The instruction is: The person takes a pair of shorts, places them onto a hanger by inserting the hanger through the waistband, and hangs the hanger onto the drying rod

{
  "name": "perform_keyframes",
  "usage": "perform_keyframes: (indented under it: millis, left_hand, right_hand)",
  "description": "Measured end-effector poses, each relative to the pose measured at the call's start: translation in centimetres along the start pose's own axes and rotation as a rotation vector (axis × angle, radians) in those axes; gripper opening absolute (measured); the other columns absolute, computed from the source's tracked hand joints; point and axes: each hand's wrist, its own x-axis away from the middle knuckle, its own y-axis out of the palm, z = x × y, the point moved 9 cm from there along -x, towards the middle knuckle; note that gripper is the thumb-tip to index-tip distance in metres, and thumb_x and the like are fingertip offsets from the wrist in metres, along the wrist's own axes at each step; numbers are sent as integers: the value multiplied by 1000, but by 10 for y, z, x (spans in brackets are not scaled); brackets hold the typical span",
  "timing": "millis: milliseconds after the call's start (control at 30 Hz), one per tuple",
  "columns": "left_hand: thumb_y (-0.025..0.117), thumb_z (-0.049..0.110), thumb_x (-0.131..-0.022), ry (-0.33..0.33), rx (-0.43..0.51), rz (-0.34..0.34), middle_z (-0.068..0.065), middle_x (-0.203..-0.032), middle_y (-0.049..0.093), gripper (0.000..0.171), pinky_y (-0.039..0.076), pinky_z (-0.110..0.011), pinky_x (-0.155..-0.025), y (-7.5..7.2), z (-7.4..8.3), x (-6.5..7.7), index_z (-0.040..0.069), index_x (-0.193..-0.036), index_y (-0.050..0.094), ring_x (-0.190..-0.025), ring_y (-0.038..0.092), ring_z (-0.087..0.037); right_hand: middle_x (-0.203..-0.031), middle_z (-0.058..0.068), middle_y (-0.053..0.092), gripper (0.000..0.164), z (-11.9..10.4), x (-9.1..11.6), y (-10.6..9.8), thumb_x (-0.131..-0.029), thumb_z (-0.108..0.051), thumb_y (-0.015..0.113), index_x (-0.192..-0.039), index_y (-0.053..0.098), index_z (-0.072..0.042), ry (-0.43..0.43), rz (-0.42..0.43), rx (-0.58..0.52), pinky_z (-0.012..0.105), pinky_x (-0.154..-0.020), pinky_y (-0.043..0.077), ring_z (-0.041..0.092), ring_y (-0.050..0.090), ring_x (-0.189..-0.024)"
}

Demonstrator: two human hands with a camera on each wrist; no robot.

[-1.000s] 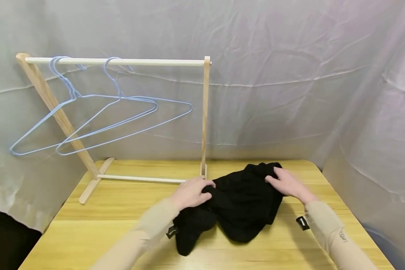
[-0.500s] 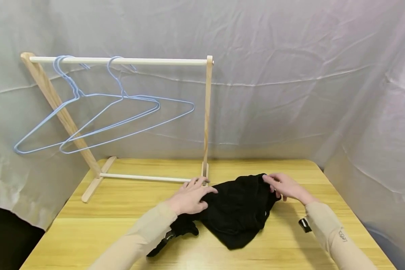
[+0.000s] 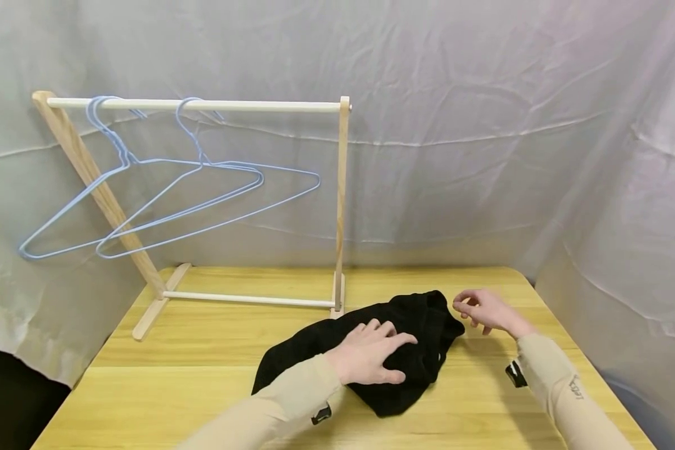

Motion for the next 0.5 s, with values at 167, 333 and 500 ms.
perform_keyframes:
  millis: [167,333,500]
  left_hand:
    - [70,51,-90,34,-66,-7,7,-123,57,64,42,-24,-84,8,13,-4,45,-147,40,-104,51,-14]
    - [71,52,-90,49,-103,-20,10,-115,55,64,39,-22,-80,12,21,-5,49,-146,39,-97,48,-11]
    - [71,52,-89,45,-130,-38,12,-115,53,57,39,-23,-82,19,25,-7,52,-139,45,-94,46,-9]
  right_hand:
    - [-94,13,67,41,12,0,13,-102,-27,57,-125,57,7,59,-86,-23,36,-50,54,22,60,-67]
    - [-106,18,68,48,16,2,21,-99,-31,62,-128,55,7,77,-162,4,40,-54,57,24,63,-73]
    - [-107,18,67,48,18,0,27,-97,-27,64,-128,54,8,90,-189,28,43,-57,58,25,65,-76]
